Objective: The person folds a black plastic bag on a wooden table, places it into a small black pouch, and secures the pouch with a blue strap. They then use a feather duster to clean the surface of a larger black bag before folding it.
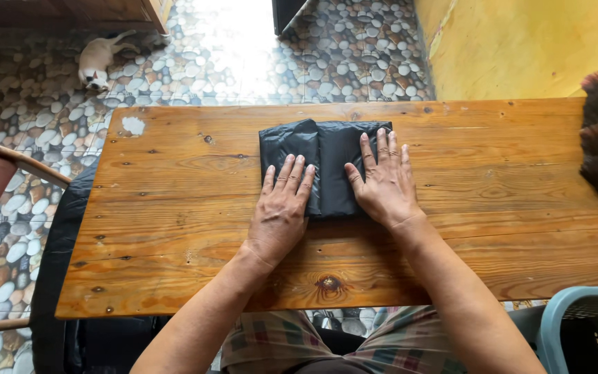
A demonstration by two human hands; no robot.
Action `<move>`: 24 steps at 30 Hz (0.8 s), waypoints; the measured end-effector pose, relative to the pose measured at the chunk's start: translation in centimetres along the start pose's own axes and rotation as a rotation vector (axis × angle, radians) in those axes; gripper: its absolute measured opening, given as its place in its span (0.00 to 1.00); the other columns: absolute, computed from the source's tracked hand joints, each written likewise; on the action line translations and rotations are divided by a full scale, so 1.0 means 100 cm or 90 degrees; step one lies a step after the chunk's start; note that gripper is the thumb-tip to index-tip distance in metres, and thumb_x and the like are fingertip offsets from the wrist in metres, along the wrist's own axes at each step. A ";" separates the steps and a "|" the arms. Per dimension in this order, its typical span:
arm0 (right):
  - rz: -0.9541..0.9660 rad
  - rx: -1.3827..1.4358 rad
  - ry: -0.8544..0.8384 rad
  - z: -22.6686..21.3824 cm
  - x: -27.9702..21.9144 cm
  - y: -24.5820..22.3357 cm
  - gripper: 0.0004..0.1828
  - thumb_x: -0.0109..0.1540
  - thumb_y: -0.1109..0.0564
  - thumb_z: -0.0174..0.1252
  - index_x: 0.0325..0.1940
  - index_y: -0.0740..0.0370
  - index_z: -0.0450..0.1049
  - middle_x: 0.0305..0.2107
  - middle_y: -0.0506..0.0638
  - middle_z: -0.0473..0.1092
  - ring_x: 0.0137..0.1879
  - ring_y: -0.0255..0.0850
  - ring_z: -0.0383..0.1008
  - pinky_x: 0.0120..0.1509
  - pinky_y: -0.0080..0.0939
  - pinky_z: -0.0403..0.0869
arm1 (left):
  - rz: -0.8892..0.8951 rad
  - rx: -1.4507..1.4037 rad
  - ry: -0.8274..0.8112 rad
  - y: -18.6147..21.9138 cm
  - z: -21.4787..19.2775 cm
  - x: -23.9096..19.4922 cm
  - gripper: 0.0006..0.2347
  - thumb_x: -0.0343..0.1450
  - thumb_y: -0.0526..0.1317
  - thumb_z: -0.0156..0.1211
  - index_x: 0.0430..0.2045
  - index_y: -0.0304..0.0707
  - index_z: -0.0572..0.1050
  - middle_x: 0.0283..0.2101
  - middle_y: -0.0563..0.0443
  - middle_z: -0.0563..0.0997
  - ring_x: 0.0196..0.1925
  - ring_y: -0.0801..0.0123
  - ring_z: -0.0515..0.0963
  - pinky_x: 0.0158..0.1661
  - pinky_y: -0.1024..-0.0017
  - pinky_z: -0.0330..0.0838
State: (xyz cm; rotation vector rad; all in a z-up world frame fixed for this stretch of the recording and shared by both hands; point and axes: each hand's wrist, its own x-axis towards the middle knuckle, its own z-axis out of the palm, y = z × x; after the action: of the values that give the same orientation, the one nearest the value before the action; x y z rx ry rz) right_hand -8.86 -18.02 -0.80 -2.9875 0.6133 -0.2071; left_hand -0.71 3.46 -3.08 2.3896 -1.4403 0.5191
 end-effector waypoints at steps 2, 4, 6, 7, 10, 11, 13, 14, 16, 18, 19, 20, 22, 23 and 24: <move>0.001 -0.009 0.002 0.003 0.001 0.000 0.42 0.71 0.28 0.30 0.81 0.56 0.51 0.75 0.69 0.49 0.81 0.61 0.43 0.81 0.65 0.43 | -0.001 -0.010 -0.004 0.001 -0.004 0.003 0.35 0.60 0.35 0.59 0.68 0.35 0.65 0.72 0.34 0.64 0.76 0.47 0.59 0.72 0.46 0.48; 0.001 -0.016 0.000 0.007 0.000 0.000 0.42 0.71 0.28 0.29 0.81 0.57 0.51 0.75 0.69 0.49 0.82 0.61 0.43 0.82 0.65 0.43 | -0.003 -0.019 -0.012 0.001 -0.005 0.003 0.35 0.59 0.35 0.60 0.68 0.35 0.64 0.72 0.34 0.64 0.76 0.47 0.58 0.72 0.46 0.48; -0.010 -0.003 0.011 0.008 0.000 0.000 0.42 0.72 0.29 0.31 0.81 0.58 0.51 0.74 0.69 0.51 0.81 0.61 0.47 0.81 0.63 0.46 | -0.005 -0.018 -0.016 0.000 -0.005 0.002 0.36 0.59 0.36 0.62 0.68 0.35 0.64 0.73 0.35 0.63 0.77 0.47 0.58 0.72 0.46 0.47; -0.012 -0.002 0.011 0.010 0.000 0.001 0.42 0.72 0.29 0.31 0.81 0.58 0.51 0.74 0.69 0.51 0.81 0.61 0.47 0.81 0.63 0.46 | -0.006 -0.017 -0.016 0.000 -0.004 0.003 0.36 0.59 0.36 0.62 0.68 0.35 0.64 0.73 0.35 0.63 0.77 0.47 0.58 0.72 0.46 0.47; -0.019 0.013 0.019 0.014 -0.002 0.003 0.42 0.72 0.29 0.30 0.81 0.58 0.51 0.73 0.70 0.53 0.80 0.61 0.48 0.81 0.62 0.48 | -0.009 -0.016 -0.013 0.001 -0.003 0.001 0.36 0.59 0.36 0.61 0.68 0.35 0.64 0.73 0.34 0.63 0.77 0.47 0.58 0.72 0.46 0.47; -0.018 0.013 0.022 0.014 -0.001 0.003 0.42 0.72 0.29 0.30 0.81 0.59 0.51 0.73 0.69 0.53 0.80 0.61 0.49 0.81 0.61 0.48 | -0.007 -0.014 -0.011 0.001 -0.002 0.002 0.36 0.59 0.37 0.61 0.68 0.35 0.64 0.73 0.34 0.63 0.77 0.47 0.58 0.72 0.45 0.47; -0.020 0.015 0.028 0.012 -0.002 0.002 0.42 0.71 0.29 0.31 0.81 0.59 0.51 0.73 0.69 0.54 0.80 0.61 0.49 0.81 0.61 0.49 | -0.008 -0.009 -0.006 0.001 -0.001 0.002 0.36 0.59 0.37 0.61 0.68 0.35 0.64 0.73 0.34 0.63 0.77 0.47 0.58 0.72 0.45 0.47; -0.016 0.021 0.031 0.010 -0.003 0.001 0.42 0.72 0.30 0.31 0.81 0.59 0.51 0.72 0.69 0.54 0.80 0.61 0.50 0.81 0.61 0.49 | -0.005 -0.004 -0.015 0.002 -0.002 0.002 0.35 0.60 0.37 0.61 0.68 0.35 0.64 0.72 0.33 0.64 0.77 0.46 0.58 0.72 0.45 0.46; -0.013 0.031 0.031 0.007 -0.004 0.001 0.42 0.72 0.30 0.31 0.80 0.60 0.52 0.72 0.69 0.54 0.80 0.61 0.50 0.81 0.61 0.49 | -0.004 0.002 -0.026 0.002 -0.001 0.002 0.34 0.60 0.37 0.61 0.67 0.35 0.65 0.72 0.33 0.64 0.77 0.46 0.58 0.72 0.44 0.46; -0.014 0.062 0.029 0.007 -0.004 0.003 0.42 0.72 0.30 0.32 0.81 0.60 0.51 0.73 0.70 0.53 0.80 0.63 0.48 0.81 0.62 0.48 | 0.006 0.016 -0.039 0.001 0.004 0.001 0.36 0.59 0.38 0.62 0.68 0.35 0.64 0.72 0.32 0.64 0.77 0.45 0.58 0.72 0.42 0.45; -0.013 0.064 0.021 0.008 -0.004 0.004 0.42 0.72 0.30 0.32 0.81 0.60 0.51 0.73 0.70 0.53 0.80 0.63 0.48 0.81 0.62 0.48 | 0.004 0.014 -0.047 0.002 0.005 0.001 0.36 0.59 0.38 0.62 0.68 0.35 0.64 0.72 0.32 0.64 0.77 0.45 0.58 0.72 0.42 0.45; -0.010 0.073 0.008 0.008 -0.004 0.005 0.42 0.72 0.29 0.32 0.80 0.59 0.52 0.73 0.69 0.52 0.80 0.62 0.46 0.81 0.64 0.45 | 0.005 0.023 -0.045 0.002 0.006 0.000 0.34 0.60 0.36 0.59 0.68 0.35 0.65 0.71 0.32 0.65 0.76 0.46 0.59 0.72 0.42 0.46; -0.007 0.080 0.002 0.002 0.000 0.006 0.42 0.72 0.28 0.32 0.80 0.58 0.54 0.74 0.68 0.51 0.81 0.62 0.44 0.81 0.66 0.42 | 0.008 0.034 -0.037 0.002 0.007 0.004 0.33 0.61 0.35 0.56 0.67 0.35 0.66 0.71 0.32 0.65 0.76 0.46 0.59 0.71 0.43 0.47; -0.003 0.060 0.012 -0.003 0.002 0.004 0.42 0.72 0.27 0.32 0.78 0.58 0.58 0.76 0.67 0.48 0.82 0.61 0.39 0.81 0.67 0.36 | 0.007 0.033 -0.038 0.003 0.007 0.004 0.32 0.61 0.35 0.55 0.67 0.34 0.66 0.70 0.32 0.66 0.76 0.45 0.60 0.71 0.42 0.47; 0.002 0.041 0.022 -0.007 0.005 0.003 0.42 0.72 0.26 0.32 0.76 0.59 0.62 0.77 0.66 0.44 0.83 0.61 0.35 0.81 0.68 0.30 | 0.006 0.031 -0.040 0.003 0.008 0.004 0.32 0.61 0.35 0.54 0.67 0.34 0.66 0.70 0.31 0.67 0.76 0.44 0.60 0.71 0.42 0.48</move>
State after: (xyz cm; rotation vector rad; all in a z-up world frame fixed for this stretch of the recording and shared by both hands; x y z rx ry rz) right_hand -8.66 -18.53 -0.06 -2.9272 0.6023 -0.2733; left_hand -0.73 2.65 -3.54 2.4590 -1.4828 0.4910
